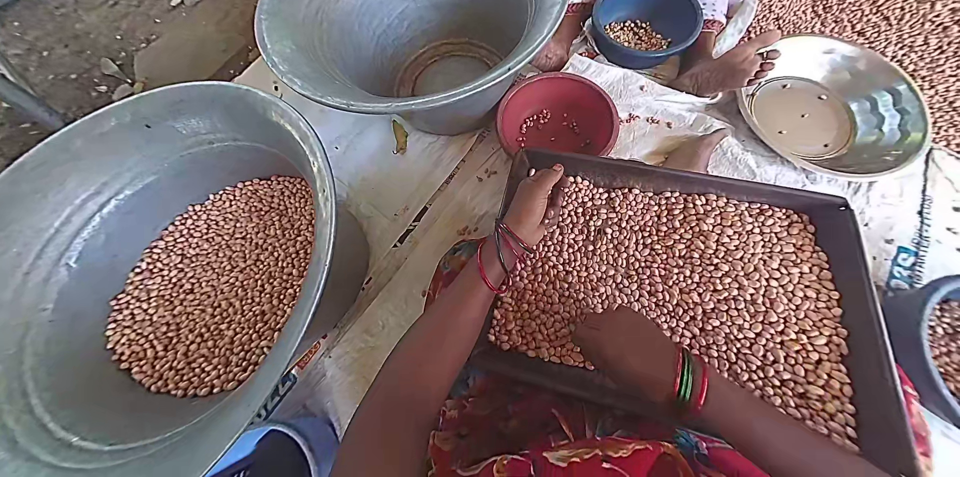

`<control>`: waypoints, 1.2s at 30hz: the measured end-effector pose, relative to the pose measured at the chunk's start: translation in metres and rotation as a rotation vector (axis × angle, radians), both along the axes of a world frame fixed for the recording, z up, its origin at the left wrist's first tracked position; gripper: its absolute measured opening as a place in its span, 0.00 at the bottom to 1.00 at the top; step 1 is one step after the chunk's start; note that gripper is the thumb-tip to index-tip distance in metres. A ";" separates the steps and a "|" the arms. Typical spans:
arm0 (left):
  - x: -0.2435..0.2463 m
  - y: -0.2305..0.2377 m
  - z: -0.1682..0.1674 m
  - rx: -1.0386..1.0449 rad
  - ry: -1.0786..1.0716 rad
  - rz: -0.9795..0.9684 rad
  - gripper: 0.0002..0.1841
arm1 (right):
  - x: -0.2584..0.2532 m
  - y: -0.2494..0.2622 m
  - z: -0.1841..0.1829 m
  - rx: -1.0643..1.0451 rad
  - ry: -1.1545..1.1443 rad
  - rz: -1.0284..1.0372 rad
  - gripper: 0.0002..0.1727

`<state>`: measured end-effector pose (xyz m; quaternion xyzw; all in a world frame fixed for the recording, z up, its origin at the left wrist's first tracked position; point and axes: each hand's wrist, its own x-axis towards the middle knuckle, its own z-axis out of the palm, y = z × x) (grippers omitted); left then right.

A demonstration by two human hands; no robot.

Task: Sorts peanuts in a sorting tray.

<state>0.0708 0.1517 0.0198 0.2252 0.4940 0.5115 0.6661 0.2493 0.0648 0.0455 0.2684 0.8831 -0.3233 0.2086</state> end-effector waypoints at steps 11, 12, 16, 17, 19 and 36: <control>0.003 -0.006 0.009 -0.144 0.228 -0.661 0.25 | -0.002 0.021 -0.009 0.663 0.719 -0.281 0.13; 0.004 -0.007 0.010 -0.163 0.204 -0.699 0.26 | -0.002 0.033 0.002 0.682 0.736 -0.308 0.16; -0.001 -0.006 0.005 -0.113 -0.028 -0.500 0.26 | 0.030 0.079 0.016 0.741 0.606 -0.530 0.16; -0.002 -0.005 0.005 -0.090 -0.072 -0.402 0.25 | 0.044 0.088 0.016 0.726 0.489 -0.627 0.16; -0.006 -0.002 0.002 -0.037 -0.159 -0.219 0.23 | 0.064 0.099 0.013 0.580 0.151 -0.847 0.21; 0.012 -0.001 0.000 0.149 0.945 -0.616 0.20 | 0.063 0.090 0.013 0.441 0.197 -0.882 0.19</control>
